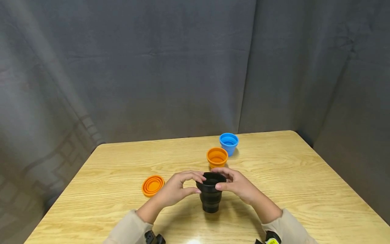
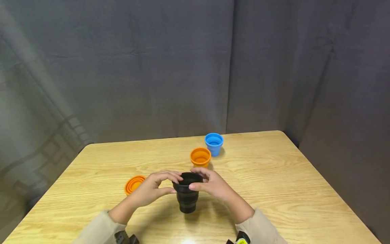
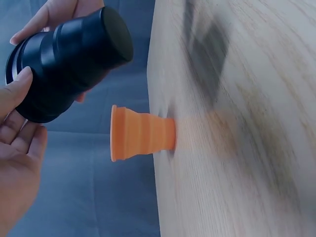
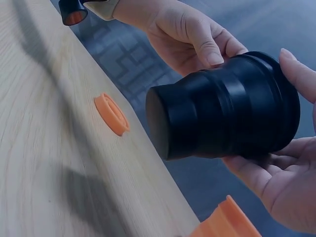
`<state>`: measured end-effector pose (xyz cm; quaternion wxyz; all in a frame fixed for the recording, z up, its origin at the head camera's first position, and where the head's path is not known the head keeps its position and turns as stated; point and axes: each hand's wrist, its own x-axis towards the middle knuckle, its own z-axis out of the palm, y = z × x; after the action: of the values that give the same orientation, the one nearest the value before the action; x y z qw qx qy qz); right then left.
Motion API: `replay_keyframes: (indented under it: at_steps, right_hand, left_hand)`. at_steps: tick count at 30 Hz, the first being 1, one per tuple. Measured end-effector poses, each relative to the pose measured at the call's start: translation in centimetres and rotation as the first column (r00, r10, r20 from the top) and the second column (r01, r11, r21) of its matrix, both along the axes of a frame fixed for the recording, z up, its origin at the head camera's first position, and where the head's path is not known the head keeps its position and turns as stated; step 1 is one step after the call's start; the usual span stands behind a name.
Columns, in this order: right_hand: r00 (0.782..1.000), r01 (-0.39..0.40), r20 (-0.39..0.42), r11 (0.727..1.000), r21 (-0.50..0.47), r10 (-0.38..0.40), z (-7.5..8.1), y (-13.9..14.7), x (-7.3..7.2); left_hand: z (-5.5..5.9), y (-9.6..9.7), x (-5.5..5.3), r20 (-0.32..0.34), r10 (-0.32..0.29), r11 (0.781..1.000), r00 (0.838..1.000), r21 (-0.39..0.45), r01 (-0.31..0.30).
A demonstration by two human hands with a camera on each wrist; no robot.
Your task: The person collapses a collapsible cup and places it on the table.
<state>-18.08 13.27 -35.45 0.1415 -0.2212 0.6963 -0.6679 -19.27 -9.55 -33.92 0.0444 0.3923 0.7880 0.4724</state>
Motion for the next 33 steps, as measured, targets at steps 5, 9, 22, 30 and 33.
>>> replay_keyframes:
  at_steps: [5,9,22,30,33]
  right_hand:
    - [1.000,0.025,-0.008,1.000,-0.015,-0.025,0.3,0.4,0.2]
    - [0.997,0.059,-0.052,0.998,-0.003,-0.059,0.6,0.7,0.4]
    - [0.967,0.059,-0.252,0.997,0.039,-0.048,0.7,1.1,0.6]
    - [0.975,-0.166,-0.182,0.961,-0.223,0.126,-1.1,0.5,0.5]
    - [0.977,-0.197,-0.143,0.934,-0.298,0.160,-1.5,0.0,0.3]
  left_hand:
    - [0.3,0.1,-0.3,0.081,-0.004,1.000,0.997,0.016,0.003]
    - [0.5,0.1,-0.7,0.121,-0.023,1.000,0.992,0.024,0.020]
    - [-0.4,0.3,-0.9,0.277,-0.096,0.992,0.956,0.104,0.070]
    - [-1.7,0.0,-0.7,0.365,-0.143,0.983,0.920,0.161,0.089]
    - [-1.7,-0.2,-0.7,0.366,-0.167,0.978,0.916,0.183,0.105]
